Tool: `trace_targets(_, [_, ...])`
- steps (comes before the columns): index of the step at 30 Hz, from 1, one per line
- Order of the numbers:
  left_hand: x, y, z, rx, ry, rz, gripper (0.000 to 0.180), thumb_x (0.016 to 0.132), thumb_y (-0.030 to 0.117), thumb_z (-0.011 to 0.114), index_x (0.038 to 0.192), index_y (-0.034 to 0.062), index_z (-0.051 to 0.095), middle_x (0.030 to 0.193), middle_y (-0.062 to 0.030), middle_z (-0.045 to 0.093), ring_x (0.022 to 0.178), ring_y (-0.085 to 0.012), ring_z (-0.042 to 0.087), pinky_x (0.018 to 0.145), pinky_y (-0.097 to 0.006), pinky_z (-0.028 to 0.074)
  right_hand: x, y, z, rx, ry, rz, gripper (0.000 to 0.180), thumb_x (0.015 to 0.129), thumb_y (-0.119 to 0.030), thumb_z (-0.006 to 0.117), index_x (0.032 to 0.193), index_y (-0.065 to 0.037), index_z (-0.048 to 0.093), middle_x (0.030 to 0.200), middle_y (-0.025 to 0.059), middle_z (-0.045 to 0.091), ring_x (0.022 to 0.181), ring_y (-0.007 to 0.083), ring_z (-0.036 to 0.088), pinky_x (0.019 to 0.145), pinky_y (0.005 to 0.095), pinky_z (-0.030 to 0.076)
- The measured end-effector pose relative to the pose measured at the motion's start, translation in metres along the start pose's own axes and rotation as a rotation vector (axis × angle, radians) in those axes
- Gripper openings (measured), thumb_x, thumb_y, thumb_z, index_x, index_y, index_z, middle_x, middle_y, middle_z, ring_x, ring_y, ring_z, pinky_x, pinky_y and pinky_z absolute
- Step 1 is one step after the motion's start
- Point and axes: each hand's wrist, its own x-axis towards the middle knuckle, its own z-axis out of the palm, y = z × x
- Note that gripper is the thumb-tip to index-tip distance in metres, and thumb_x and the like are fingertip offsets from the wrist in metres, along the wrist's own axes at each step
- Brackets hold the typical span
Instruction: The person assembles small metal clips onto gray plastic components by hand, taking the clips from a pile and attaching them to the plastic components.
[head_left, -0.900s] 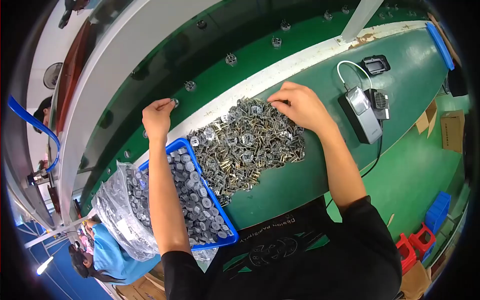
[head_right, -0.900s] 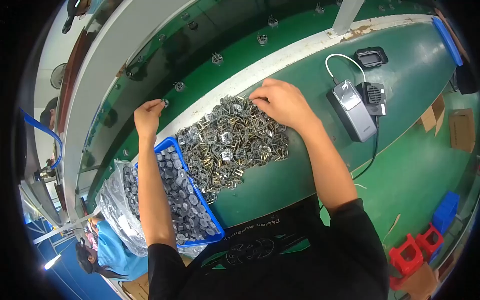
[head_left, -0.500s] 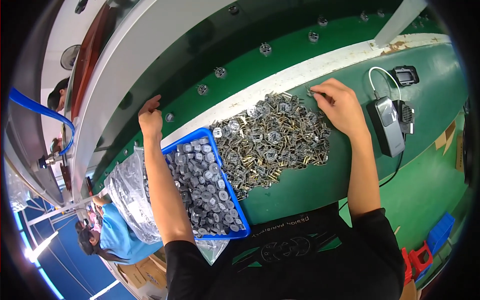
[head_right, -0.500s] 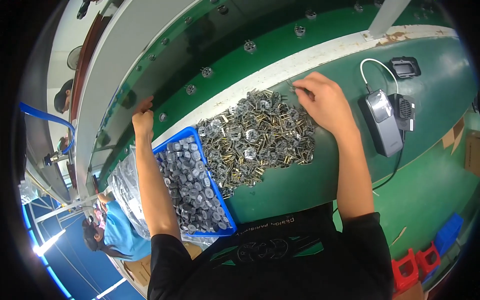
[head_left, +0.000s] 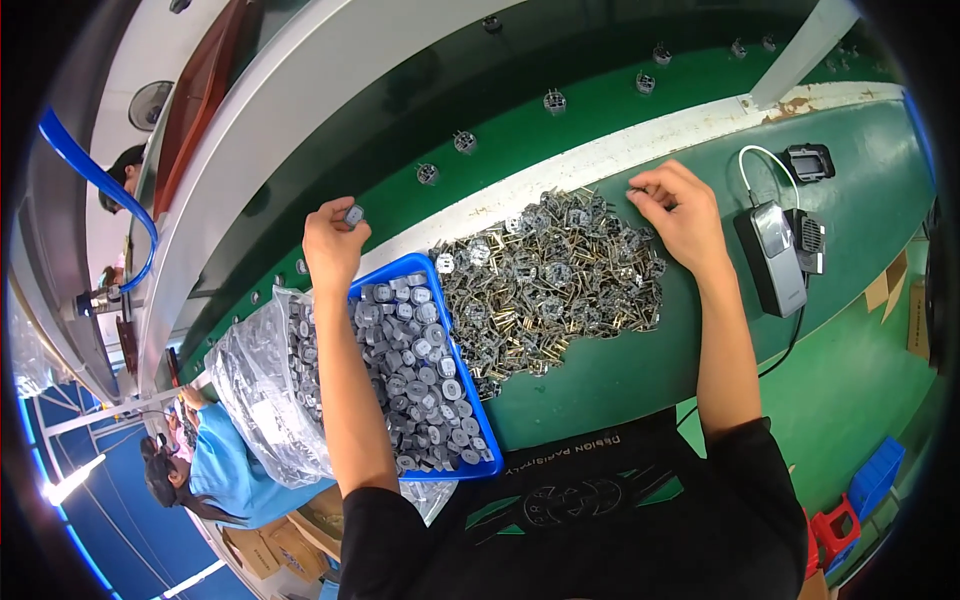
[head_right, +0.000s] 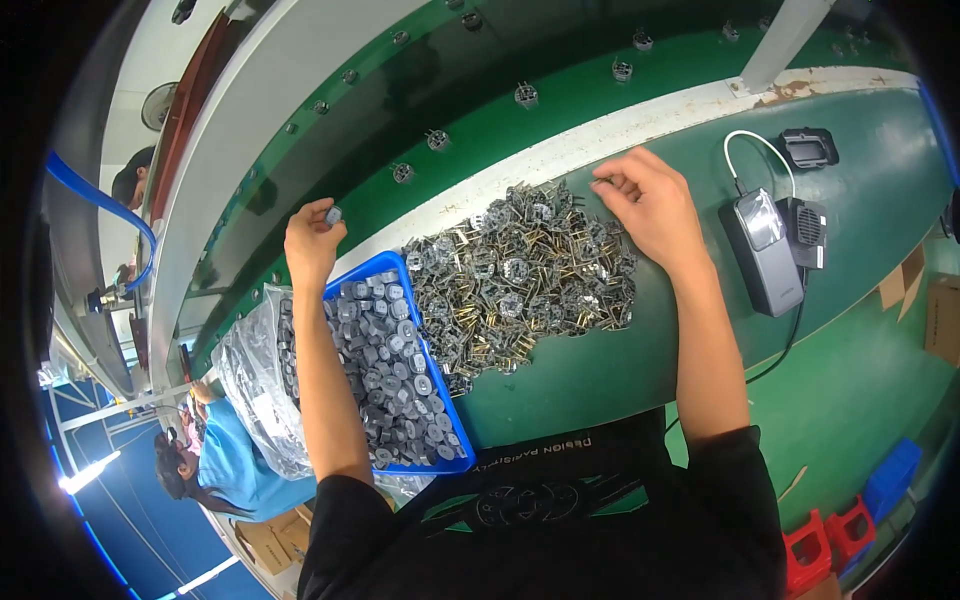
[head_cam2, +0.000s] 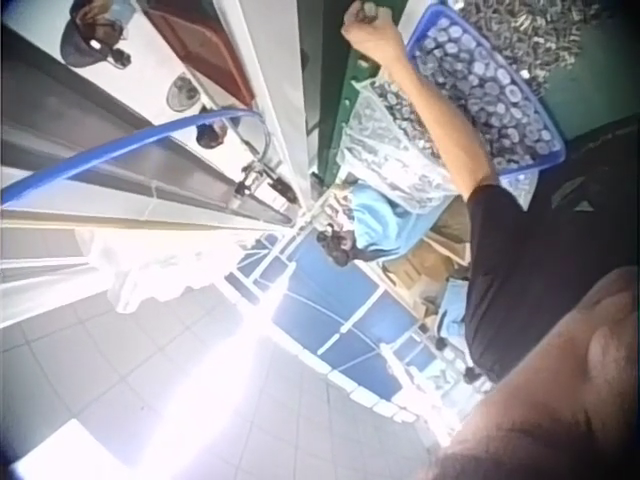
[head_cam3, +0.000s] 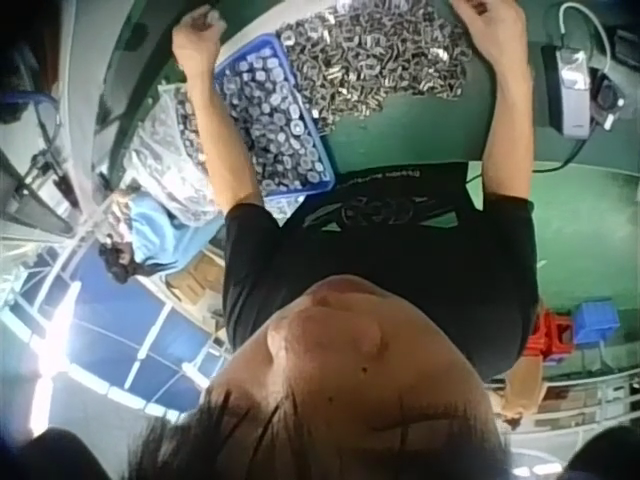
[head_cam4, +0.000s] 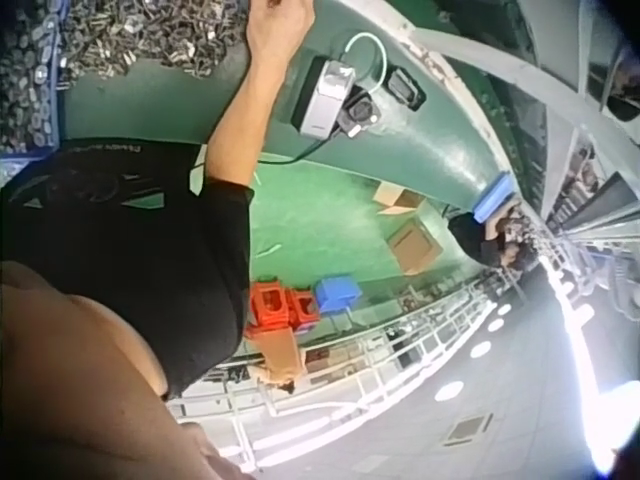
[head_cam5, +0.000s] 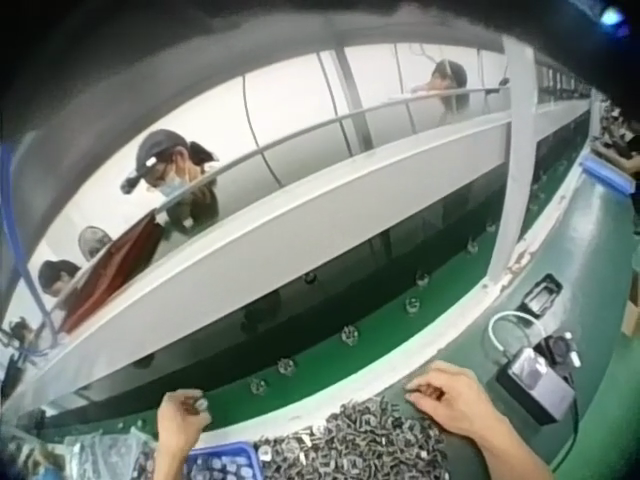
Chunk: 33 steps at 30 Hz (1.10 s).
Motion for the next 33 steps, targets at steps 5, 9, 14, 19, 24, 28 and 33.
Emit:
trace_targets(5, [-0.083, 0.087, -0.007, -0.447, -0.024, 0.189, 0.037, 0.076, -0.003, 0.068, 0.112, 0.0029, 0.065, 0.106, -0.0112, 0.062, 0.086, -0.016, 0.065, 0.071, -0.026, 0.056, -0.009, -0.021, 0.013, 0.176, -0.04, -0.134, 0.013, 0.079, -0.002, 0.075, 0.092, -0.002, 0.072, 0.08, 0.004, 0.063, 0.066, 0.0121, 0.059, 0.059, 0.0253, 0.048])
trace_targets(9, [-0.127, 0.122, 0.009, -0.657, -0.327, 0.075, 0.041, 0.076, -0.006, 0.072, 0.116, 0.0017, 0.066, 0.091, -0.0058, 0.063, 0.075, -0.0094, 0.063, 0.068, -0.023, 0.054, -0.025, -0.053, 0.024, 0.335, -0.105, -0.295, 0.013, 0.079, -0.005, 0.076, 0.091, -0.005, 0.071, 0.084, 0.0054, 0.068, 0.071, 0.0152, 0.063, 0.058, 0.0267, 0.049])
trace_targets(14, [-0.147, 0.127, 0.026, -0.749, -0.509, 0.121, 0.044, 0.074, -0.007, 0.073, 0.117, 0.0006, 0.066, 0.092, -0.0066, 0.061, 0.076, -0.0107, 0.065, 0.069, -0.022, 0.055, -0.041, -0.067, 0.046, 0.293, -0.107, -0.417, 0.01, 0.079, -0.005, 0.073, 0.087, -0.006, 0.068, 0.089, 0.0045, 0.063, 0.07, 0.0204, 0.064, 0.058, 0.0305, 0.052])
trace_targets(19, [-0.146, 0.126, 0.028, -0.733, -0.53, 0.138, 0.046, 0.073, -0.007, 0.073, 0.118, 0.0003, 0.066, 0.094, -0.0077, 0.061, 0.078, -0.0116, 0.067, 0.068, -0.023, 0.055, -0.045, -0.069, 0.043, 0.188, -0.165, -0.444, 0.013, 0.076, -0.001, 0.075, 0.087, -0.004, 0.069, 0.089, 0.0046, 0.061, 0.069, 0.0193, 0.063, 0.057, 0.0289, 0.052])
trace_targets(24, [-0.145, 0.113, 0.031, -0.95, -0.617, 0.116, 0.043, 0.08, -0.008, 0.07, 0.121, 0.0021, 0.066, 0.096, -0.0064, 0.059, 0.078, -0.0121, 0.064, 0.069, -0.02, 0.052, -0.046, -0.067, 0.047, 0.112, -0.15, -0.546, 0.016, 0.074, -0.002, 0.074, 0.089, -0.004, 0.069, 0.088, 0.0038, 0.061, 0.068, 0.0174, 0.063, 0.056, 0.0289, 0.052])
trace_targets(28, [-0.123, 0.102, 0.014, -0.78, -0.583, 0.032, 0.031, 0.087, -0.004, 0.065, 0.117, 0.0031, 0.069, 0.097, -0.0053, 0.056, 0.077, -0.0106, 0.062, 0.072, -0.021, 0.051, -0.036, -0.06, 0.039, 0.228, -0.2, -0.4, 0.034, 0.075, 0.008, 0.065, 0.106, -0.005, 0.069, 0.089, 0.0069, 0.062, 0.073, 0.0199, 0.063, 0.06, 0.0294, 0.051])
trace_targets(33, [-0.056, 0.07, -0.006, -0.316, -0.266, 0.042, 0.023, 0.085, 0.009, 0.069, 0.107, 0.0018, 0.072, 0.092, -0.0098, 0.066, 0.072, -0.0136, 0.061, 0.069, -0.027, 0.048, -0.011, -0.027, 0.035, -0.081, 0.096, -0.347, 0.031, 0.077, 0.003, 0.062, 0.107, -0.006, 0.067, 0.089, 0.0078, 0.061, 0.08, 0.027, 0.06, 0.071, 0.0369, 0.049])
